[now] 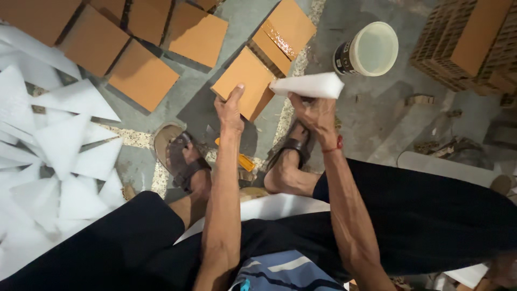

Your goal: The person sits on the floor and assembles small cardboard boxes. They apply glue to the edges of flat cardboard pieces using a white foam applicator, fold the pieces into box shapes, and secure the joints. The person handles the cardboard pieces one at a time, repeatedly dipping the applicator into a bucket of glue.

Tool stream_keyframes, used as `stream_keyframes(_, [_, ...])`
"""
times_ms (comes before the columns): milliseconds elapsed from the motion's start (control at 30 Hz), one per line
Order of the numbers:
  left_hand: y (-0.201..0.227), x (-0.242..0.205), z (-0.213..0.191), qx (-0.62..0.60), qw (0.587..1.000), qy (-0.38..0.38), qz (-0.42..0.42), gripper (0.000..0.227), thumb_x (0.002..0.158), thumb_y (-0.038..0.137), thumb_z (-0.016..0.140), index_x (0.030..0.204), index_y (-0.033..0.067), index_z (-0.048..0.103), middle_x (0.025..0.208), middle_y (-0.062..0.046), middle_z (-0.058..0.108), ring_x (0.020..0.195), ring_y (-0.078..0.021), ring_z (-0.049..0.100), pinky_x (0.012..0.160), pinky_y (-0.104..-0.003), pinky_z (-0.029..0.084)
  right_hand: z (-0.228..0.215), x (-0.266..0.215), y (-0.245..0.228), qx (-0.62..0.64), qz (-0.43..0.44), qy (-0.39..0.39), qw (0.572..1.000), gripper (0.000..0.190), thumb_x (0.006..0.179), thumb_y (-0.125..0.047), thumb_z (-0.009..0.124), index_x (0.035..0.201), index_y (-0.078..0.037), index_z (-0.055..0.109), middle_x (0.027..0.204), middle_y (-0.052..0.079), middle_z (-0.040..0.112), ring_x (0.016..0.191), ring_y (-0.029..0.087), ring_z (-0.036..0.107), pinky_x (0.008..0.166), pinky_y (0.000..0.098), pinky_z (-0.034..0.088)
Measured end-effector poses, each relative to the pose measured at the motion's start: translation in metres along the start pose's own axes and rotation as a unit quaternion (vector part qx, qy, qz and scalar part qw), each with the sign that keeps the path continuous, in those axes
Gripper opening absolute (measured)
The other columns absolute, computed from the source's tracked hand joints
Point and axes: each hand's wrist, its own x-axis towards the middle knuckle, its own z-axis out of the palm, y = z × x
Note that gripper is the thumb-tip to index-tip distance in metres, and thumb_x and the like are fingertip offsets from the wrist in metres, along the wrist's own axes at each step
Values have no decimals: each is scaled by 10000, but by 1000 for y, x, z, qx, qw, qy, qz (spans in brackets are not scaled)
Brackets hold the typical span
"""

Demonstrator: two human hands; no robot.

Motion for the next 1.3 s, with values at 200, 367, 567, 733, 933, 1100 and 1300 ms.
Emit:
stream_keyframes(200, [-3,2,-3,24,999,-9,25,245,867,94,788,1080,-17,738,1039,-50,742,939,-141,692,859,-300,551,14,-2,-3,-6,-19,11,1000,211,927,-168,757,1095,-41,774,935,102,782,828,213,775,744,330,614])
stream_keyframes(367, [2,-3,0,127,991,-1,48,225,882,128,775,1053,-16,749,999,-40,753,890,-126,694,811,-290,555,24,3,-6,-3,-30,11,999,187,948,-138,740,1111,-52,771,950,96,770,843,217,766,749,340,604])
stream_keyframes(567, [2,-7,6,129,991,3,41,263,888,170,789,1052,-30,741,977,-37,733,857,-112,664,769,-282,541,37,32,-26,16,-85,30,996,137,944,-110,753,1072,-72,782,939,74,748,779,171,734,693,295,591])
stream_keyframes(733, [-1,-4,7,125,992,9,25,296,880,162,811,1060,-57,724,955,-70,725,798,-144,637,718,-305,523,45,55,-43,19,-101,19,995,126,942,-74,737,1038,-88,818,823,40,724,668,119,631,604,278,501])
stream_keyframes(933, [11,-12,20,130,991,28,17,311,856,144,792,1074,-64,718,984,-118,755,820,-178,698,741,-318,563,52,70,-44,24,-103,26,994,97,940,-102,735,1017,-64,782,797,21,727,643,104,633,584,273,498])
stream_keyframes(1100, [19,-18,27,130,991,11,30,317,858,137,771,1103,-55,712,1010,-108,759,857,-168,712,779,-306,570,49,74,-45,16,-125,5,992,112,944,-93,714,1011,-60,797,789,44,725,624,133,633,573,291,498])
stream_keyframes(1300, [12,-14,19,127,991,4,45,319,858,137,786,1105,-52,717,1020,-99,755,863,-163,699,785,-304,560,43,72,-39,-49,-180,12,982,135,882,-69,694,978,-37,784,827,115,761,689,246,752,613,327,579])
